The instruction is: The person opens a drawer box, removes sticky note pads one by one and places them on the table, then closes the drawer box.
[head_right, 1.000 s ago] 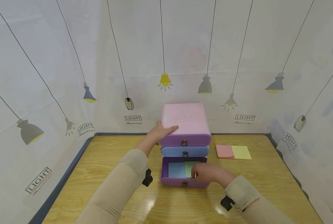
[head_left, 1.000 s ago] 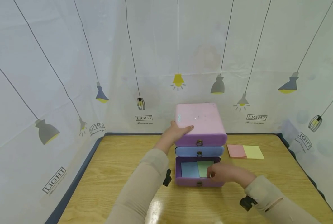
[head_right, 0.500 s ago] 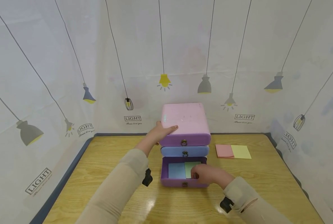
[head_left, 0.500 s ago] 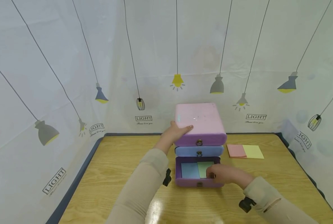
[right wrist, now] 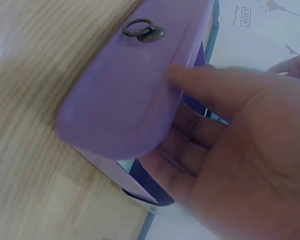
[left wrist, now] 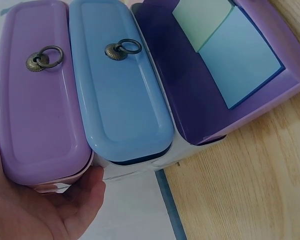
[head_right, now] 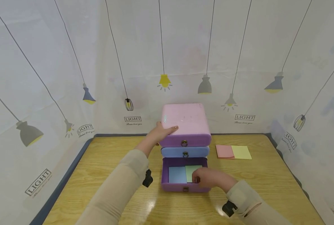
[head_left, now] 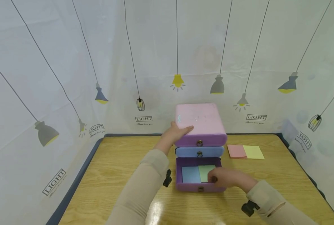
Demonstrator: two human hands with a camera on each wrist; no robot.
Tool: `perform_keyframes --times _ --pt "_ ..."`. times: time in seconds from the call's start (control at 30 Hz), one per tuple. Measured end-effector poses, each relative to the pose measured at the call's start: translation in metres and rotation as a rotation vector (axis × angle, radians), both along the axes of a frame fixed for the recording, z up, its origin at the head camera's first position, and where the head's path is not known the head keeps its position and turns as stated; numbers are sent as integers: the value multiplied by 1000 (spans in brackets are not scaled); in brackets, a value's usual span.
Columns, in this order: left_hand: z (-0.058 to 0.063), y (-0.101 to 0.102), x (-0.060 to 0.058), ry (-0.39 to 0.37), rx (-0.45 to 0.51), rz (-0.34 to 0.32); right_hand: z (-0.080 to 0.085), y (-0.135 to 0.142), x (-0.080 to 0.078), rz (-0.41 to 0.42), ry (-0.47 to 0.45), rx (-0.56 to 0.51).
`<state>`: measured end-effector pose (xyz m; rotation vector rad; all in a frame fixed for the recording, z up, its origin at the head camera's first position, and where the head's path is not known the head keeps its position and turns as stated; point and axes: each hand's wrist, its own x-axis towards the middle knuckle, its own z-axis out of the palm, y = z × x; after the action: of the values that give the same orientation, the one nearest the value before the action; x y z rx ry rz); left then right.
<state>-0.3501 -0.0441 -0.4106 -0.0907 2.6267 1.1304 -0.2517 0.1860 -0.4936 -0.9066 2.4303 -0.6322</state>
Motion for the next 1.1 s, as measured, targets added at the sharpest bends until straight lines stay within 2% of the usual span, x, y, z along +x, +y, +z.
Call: perform_keyframes --times 0.2,0.4,0.57,0.7,0.73,0.83,0.93,0.97,1.1 --pt "1 0 0 6 -5 9 -3 4 -11 -18 14 -101" --pt "1 0 0 12 -6 19 -3 2 -21 -66 62 -10" --pt "0 -1 -1 18 -11 21 -5 0 -30 -85 47 20" --pt "0 -1 0 17 3 19 -10 -1 -38 -60 63 11" --pt "0 -1 0 15 10 20 -19 2 -44 -30 94 5" --pt "0 -1 0 11 26 24 -26 1 -50 -13 134 29" --pt "-1 0 0 13 19 26 -29 0 -52 -45 123 69" --pt "-2 0 -1 16 14 26 -23 -4 -49 -82 89 89" --pt "-2 1 -1 22 0 25 -21 -8 -47 -112 59 143"
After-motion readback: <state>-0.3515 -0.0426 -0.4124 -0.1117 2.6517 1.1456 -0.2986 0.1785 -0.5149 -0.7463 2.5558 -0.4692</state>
